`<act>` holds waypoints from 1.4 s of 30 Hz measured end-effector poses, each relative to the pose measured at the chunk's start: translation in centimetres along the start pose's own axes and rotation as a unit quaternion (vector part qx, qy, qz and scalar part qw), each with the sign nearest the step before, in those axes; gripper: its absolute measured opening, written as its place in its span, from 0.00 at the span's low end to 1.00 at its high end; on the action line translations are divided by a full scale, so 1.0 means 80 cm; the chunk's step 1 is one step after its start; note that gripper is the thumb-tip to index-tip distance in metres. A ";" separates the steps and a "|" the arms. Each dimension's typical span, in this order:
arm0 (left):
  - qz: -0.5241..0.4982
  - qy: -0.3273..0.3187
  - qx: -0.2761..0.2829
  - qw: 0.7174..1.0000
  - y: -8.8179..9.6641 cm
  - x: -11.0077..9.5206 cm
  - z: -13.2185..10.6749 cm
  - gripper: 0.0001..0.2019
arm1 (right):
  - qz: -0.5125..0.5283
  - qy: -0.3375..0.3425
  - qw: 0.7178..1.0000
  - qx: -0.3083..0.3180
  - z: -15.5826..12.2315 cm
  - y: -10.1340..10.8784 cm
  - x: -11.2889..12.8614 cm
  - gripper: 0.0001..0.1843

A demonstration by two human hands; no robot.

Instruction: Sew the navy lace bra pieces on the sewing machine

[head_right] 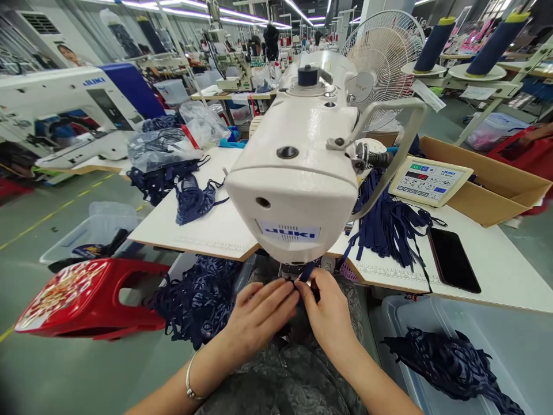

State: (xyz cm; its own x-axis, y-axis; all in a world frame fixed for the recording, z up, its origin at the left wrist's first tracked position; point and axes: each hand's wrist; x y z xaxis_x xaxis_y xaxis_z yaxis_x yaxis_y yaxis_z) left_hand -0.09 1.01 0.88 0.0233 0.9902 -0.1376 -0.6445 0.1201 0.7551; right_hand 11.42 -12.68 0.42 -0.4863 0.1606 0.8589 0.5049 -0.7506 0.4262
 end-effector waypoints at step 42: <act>-0.167 0.128 0.017 0.978 -0.012 0.000 0.027 0.09 | 0.041 0.066 0.991 0.112 0.013 0.041 0.014 0.10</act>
State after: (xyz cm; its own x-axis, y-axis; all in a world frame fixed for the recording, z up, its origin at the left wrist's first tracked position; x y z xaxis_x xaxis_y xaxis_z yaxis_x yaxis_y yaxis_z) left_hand 2.19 1.04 1.50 0.0330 0.8463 -0.5318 -0.6072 0.4396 0.6619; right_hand 13.26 -14.32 3.10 -0.5179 0.0084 0.8554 0.6855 -0.5940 0.4209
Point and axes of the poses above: each hand's wrist, its own z-axis towards the middle knuckle, its own y-axis out of the back of the hand, x = y × z, and after that the axes turned 10 degrees about y, right-handed
